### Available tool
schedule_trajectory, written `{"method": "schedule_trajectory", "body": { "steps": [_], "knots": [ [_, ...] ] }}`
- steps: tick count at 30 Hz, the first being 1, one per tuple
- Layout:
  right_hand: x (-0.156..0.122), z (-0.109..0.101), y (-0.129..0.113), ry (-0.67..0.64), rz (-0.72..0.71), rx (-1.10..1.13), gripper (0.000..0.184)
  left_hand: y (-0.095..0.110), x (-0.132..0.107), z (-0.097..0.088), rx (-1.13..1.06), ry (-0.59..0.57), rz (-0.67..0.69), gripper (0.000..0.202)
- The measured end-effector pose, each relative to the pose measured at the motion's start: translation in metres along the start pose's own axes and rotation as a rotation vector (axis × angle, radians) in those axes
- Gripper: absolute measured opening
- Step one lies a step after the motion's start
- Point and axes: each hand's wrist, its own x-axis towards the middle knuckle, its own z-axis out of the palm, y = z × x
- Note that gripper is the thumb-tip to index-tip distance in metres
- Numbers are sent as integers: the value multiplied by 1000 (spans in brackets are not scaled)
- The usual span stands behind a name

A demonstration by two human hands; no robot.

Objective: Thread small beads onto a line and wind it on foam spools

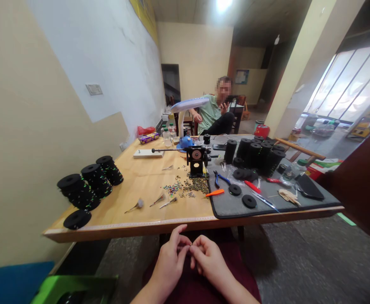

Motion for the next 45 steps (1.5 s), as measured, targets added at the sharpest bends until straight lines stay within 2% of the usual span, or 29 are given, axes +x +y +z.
{"method": "schedule_trajectory", "body": {
  "steps": [4, 7, 11, 14, 20, 24, 28, 34, 39, 42, 45],
  "knots": [
    [0, -2, 3, 46, -75, -146, 27, -2, -2, 0, 108, 6, 71, 40],
    [-2, -3, -1, 59, -157, -270, 21, -1, -2, 1, 73, -3, 50, 39],
    [-6, -6, -6, 70, -241, -441, 18, 2, 1, 1, -151, -14, -152, 26],
    [-8, -7, -6, 84, -345, -592, 16, 4, 6, 1, -242, -26, -273, 21],
    [-8, -9, -6, 72, -410, -707, 13, 5, 12, -1, -382, -10, -256, 26],
    [-9, -11, -10, 65, -434, -717, 15, 7, 14, 0, -615, -12, -362, 28],
    [-9, -16, -12, 70, -517, -803, 14, 14, 16, -1, -793, -10, -421, 30],
    [-5, -37, -17, 169, -592, -910, 14, 31, 23, -22, -1035, 36, -437, 32],
    [-1, -57, -19, 221, -633, -932, 17, 39, 23, -37, -1079, 106, -424, 33],
    [0, -63, -15, 223, -595, -952, 19, 42, 22, -37, -1030, 138, -402, 34],
    [0, -67, -9, 214, -567, -939, 21, 43, 21, -31, -885, 125, -365, 32]
  ]
}}
